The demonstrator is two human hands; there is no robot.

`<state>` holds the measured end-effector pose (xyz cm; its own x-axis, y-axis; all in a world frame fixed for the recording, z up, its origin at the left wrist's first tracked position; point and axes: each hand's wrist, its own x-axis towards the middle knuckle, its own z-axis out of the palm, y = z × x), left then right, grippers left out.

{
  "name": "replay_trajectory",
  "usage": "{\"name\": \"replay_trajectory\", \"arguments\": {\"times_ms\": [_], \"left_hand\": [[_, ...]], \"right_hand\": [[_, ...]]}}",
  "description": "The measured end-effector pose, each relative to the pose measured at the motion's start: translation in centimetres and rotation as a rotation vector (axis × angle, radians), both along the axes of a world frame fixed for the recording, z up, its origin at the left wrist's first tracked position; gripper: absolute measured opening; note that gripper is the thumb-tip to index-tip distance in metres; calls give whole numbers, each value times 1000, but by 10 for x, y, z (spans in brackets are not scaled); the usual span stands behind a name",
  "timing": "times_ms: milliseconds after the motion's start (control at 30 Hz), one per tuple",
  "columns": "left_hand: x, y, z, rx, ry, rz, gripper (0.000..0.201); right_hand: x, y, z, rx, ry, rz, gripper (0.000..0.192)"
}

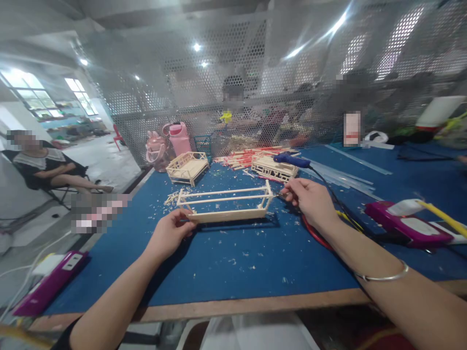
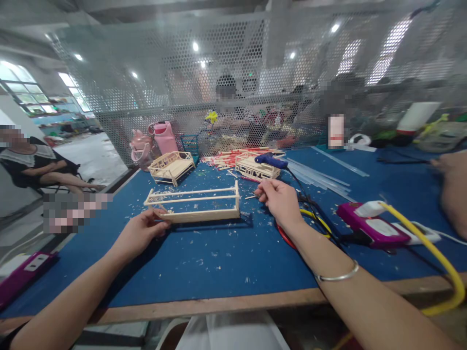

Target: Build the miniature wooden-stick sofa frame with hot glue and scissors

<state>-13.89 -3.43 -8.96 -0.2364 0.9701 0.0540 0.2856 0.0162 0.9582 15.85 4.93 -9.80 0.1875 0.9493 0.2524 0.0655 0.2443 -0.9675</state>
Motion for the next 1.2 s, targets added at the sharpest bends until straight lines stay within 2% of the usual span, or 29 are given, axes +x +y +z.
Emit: {"name": "replay_trajectory", "arguments": {"times_ms": [267,433,600,800,1033,1200], "left_hand": [[-2,1,-3,42,145,38,31],[-1,1,-1,83,158,18,26],[-2,0,-1,122,219,22,21],[0,-1,5,79,27,7,33],[-1,-5,11,-67,-230,30,52],[-3,-8,15,-206,-366,50,49]], "right_hand": [[5,-4,9,-61,-19,-40,27],[6,-5,10,22,-14,-113,41],[8,-6,9,24,-149,-78,50],[4,0,1,29,-40,91,43],[5,2,-4,-18,-147,81,41],[6,-2,1,7,-295,105,51]]}}
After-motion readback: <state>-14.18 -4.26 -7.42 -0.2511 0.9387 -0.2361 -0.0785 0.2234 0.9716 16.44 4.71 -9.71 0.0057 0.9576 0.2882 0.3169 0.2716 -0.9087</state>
